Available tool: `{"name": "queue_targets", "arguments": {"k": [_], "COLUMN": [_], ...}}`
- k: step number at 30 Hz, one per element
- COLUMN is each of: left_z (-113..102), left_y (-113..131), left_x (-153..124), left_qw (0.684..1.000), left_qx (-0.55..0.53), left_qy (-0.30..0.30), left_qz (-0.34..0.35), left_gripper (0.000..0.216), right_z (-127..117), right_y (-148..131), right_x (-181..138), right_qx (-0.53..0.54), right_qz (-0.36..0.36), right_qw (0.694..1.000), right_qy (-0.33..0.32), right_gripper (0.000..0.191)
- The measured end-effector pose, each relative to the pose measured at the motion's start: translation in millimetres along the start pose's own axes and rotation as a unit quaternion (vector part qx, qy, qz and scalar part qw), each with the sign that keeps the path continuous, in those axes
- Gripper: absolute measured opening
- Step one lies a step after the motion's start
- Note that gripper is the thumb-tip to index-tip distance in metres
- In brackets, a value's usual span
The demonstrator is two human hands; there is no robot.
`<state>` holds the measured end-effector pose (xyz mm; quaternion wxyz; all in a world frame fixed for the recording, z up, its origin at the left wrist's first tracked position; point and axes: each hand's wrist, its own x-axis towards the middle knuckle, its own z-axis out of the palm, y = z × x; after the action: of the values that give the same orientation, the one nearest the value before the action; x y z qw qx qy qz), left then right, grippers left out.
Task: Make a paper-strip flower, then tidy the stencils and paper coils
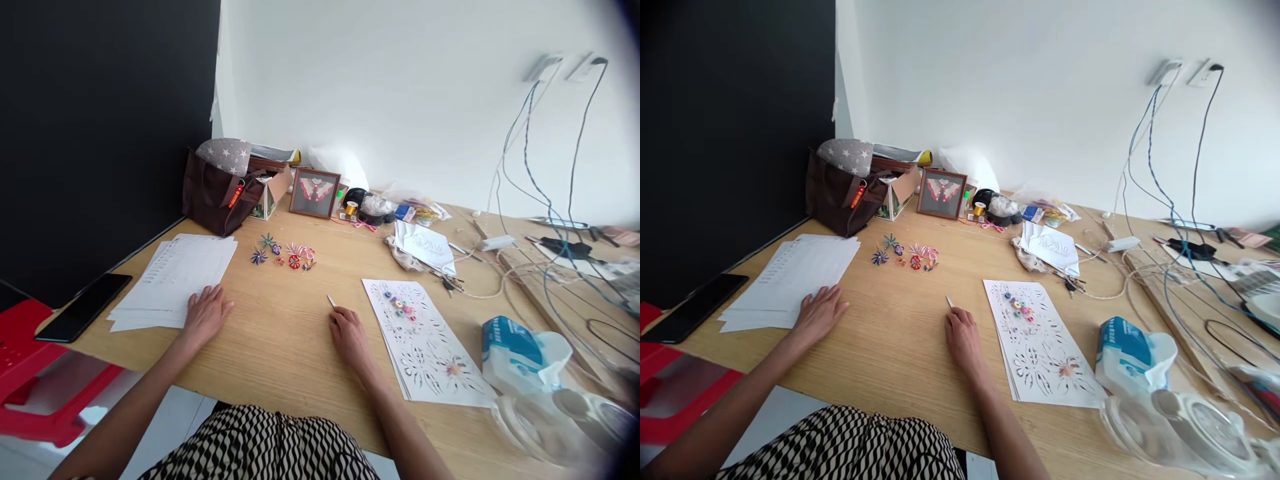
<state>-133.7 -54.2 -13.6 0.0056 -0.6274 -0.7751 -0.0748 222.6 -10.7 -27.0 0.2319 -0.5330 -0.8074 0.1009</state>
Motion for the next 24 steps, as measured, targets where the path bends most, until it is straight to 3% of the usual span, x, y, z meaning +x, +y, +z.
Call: {"name": "queue_targets", "arguments": {"k": [4, 6, 9, 10, 13, 17, 24], "left_z": [-3, -10, -25, -30, -40, -36, -27], "left_y": [-40, -64, -106, -118, -142, -138, -111], "left_x": [-22, -22, -5, 4, 30, 47, 39], "left_qw": [0.994, 0.988, 0.983, 0.978, 0.962, 0.963, 0.969], "left_qx": [-0.075, -0.102, -0.02, 0.023, 0.077, 0.063, 0.038], "left_qy": [0.052, 0.103, 0.166, 0.156, 0.048, 0.018, 0.03], "left_qz": [0.055, 0.046, -0.076, -0.134, -0.259, -0.26, -0.242], "left_gripper": [0.043, 0.042, 0.052, 0.056, 0.057, 0.057, 0.055], "right_z": [0, -1, -3, -3, 3, 25, 81], "right_y": [2, 2, -5, -10, -34, -82, -169], "right_x": [-1, 0, 4, 5, 11, 25, 79], "right_qx": [-0.003, -0.008, 0.008, 0.027, 0.131, 0.262, 0.343], "right_qz": [-0.006, 0.0, 0.011, 0.009, -0.025, -0.061, 0.007], "right_qw": [1.0, 1.0, 1.0, 0.999, 0.99, 0.952, 0.912], "right_qy": [0.0, 0.008, 0.025, 0.021, -0.042, -0.145, -0.223], "right_gripper": [0.028, 0.028, 0.031, 0.031, 0.029, 0.032, 0.022]}}
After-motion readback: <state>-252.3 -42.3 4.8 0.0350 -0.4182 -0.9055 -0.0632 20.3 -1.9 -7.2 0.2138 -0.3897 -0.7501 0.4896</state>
